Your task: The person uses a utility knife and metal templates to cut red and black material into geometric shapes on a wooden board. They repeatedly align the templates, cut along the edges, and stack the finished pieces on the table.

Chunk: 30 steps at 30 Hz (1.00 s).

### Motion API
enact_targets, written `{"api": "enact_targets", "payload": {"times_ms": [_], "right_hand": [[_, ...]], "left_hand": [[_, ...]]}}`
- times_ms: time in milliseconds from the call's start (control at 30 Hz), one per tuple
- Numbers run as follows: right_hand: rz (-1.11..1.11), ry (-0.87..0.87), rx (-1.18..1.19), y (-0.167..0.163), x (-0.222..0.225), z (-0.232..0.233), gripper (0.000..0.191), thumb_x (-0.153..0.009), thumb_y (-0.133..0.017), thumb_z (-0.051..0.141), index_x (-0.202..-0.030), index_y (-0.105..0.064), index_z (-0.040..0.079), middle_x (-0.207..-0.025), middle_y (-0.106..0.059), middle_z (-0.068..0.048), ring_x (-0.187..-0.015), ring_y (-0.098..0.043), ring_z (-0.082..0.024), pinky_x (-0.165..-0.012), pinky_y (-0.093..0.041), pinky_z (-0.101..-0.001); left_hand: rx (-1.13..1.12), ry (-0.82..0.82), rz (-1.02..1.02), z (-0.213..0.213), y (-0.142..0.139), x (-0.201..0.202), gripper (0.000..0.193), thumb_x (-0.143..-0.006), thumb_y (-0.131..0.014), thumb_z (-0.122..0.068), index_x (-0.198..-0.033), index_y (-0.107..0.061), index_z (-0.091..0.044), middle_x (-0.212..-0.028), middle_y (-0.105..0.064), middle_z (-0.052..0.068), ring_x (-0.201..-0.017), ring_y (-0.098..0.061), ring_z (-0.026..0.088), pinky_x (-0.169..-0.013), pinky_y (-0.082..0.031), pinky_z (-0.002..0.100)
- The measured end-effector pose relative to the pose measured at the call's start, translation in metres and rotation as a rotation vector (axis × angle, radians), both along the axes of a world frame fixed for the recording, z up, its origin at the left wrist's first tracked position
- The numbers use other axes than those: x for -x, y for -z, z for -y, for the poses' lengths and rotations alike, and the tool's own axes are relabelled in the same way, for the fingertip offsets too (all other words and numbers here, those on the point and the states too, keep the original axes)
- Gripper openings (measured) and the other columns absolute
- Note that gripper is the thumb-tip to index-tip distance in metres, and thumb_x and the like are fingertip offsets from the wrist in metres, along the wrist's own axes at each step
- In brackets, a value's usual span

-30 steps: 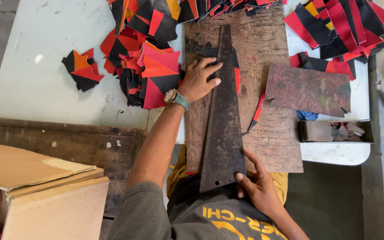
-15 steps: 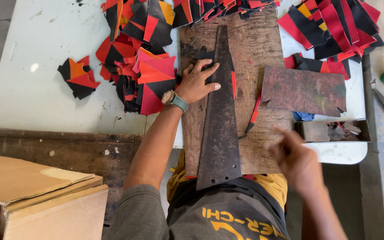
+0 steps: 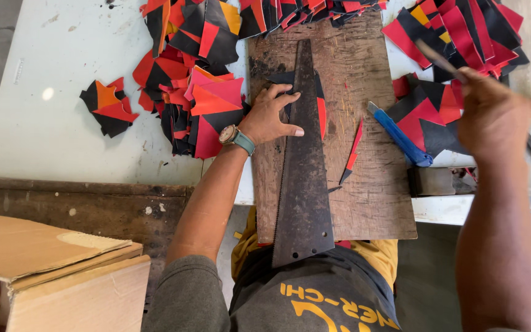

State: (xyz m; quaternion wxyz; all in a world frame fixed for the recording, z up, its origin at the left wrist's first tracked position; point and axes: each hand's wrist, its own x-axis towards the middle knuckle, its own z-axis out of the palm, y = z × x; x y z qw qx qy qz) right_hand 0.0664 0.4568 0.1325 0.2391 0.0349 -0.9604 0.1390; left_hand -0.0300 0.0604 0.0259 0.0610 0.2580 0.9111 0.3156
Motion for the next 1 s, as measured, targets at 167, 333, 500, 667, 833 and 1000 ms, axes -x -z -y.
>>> {"api": "enact_targets", "payload": {"times_ms": [167, 333, 500, 667, 833, 1000], "right_hand": [[-0.250, -0.186, 0.012, -0.025, 0.003, 0.004, 0.021, -0.106, -0.061, -0.008, -0.121, -0.074, -0.003, -0.108, -0.073, -0.023, -0.087, -0.073, -0.032, -0.074, -0.056, -0.0357], [-0.322, -0.284, -0.068, -0.003, 0.033, 0.014, 0.022, -0.104, -0.057, -0.007, -0.119, -0.073, -0.002, -0.114, -0.074, -0.019, -0.108, -0.074, -0.032, -0.095, -0.058, -0.0364], [-0.021, -0.341, -0.159, 0.040, 0.053, 0.031, 0.014, -0.106, -0.068, 0.013, -0.116, -0.076, 0.008, -0.120, -0.076, -0.013, -0.123, -0.069, -0.029, -0.112, -0.052, -0.0403], [-0.065, -0.284, -0.060, 0.046, 0.010, 0.044, 0.038, -0.085, -0.075, 0.018, -0.121, -0.076, 0.006, -0.128, -0.069, -0.019, -0.117, -0.064, -0.037, -0.102, -0.050, -0.0432], [0.297, -0.098, 0.020, 0.050, -0.019, 0.061, 0.038, -0.090, -0.080, 0.027, -0.121, -0.073, 0.007, -0.112, -0.067, -0.017, -0.106, -0.064, -0.038, -0.092, -0.052, -0.0464], [0.294, -0.174, -0.063, 0.052, -0.015, 0.065, 0.031, -0.091, -0.075, 0.017, -0.121, -0.071, 0.008, -0.109, -0.066, -0.019, -0.102, -0.064, -0.041, -0.089, -0.053, -0.0484]], "left_hand": [[0.010, -0.007, 0.030, -0.002, -0.004, 0.001, 0.091, -0.071, -0.089, -0.051, -0.149, -0.054, -0.019, -0.157, -0.039, 0.007, -0.146, -0.034, 0.037, -0.121, -0.031, 0.049], [0.057, -0.022, 0.071, -0.003, -0.005, 0.003, 0.090, -0.075, -0.086, -0.053, -0.151, -0.050, -0.023, -0.159, -0.036, 0.006, -0.147, -0.033, 0.036, -0.121, -0.031, 0.049], [0.091, -0.030, 0.093, -0.006, 0.000, 0.005, 0.088, -0.078, -0.083, -0.055, -0.153, -0.048, -0.025, -0.160, -0.033, 0.006, -0.146, -0.031, 0.037, -0.120, -0.029, 0.052], [0.105, -0.025, 0.084, -0.008, 0.001, 0.008, 0.085, -0.080, -0.081, -0.055, -0.153, -0.047, -0.026, -0.160, -0.030, 0.008, -0.145, -0.029, 0.040, -0.120, -0.029, 0.053], [0.111, -0.031, 0.093, -0.007, 0.003, 0.008, 0.086, -0.081, -0.082, -0.053, -0.154, -0.047, -0.027, -0.161, -0.030, 0.007, -0.145, -0.030, 0.040, -0.121, -0.028, 0.054], [0.084, -0.002, 0.049, -0.006, 0.005, 0.010, 0.088, -0.077, -0.085, -0.051, -0.153, -0.048, -0.026, -0.159, -0.032, 0.008, -0.145, -0.031, 0.039, -0.120, -0.029, 0.053]]}}
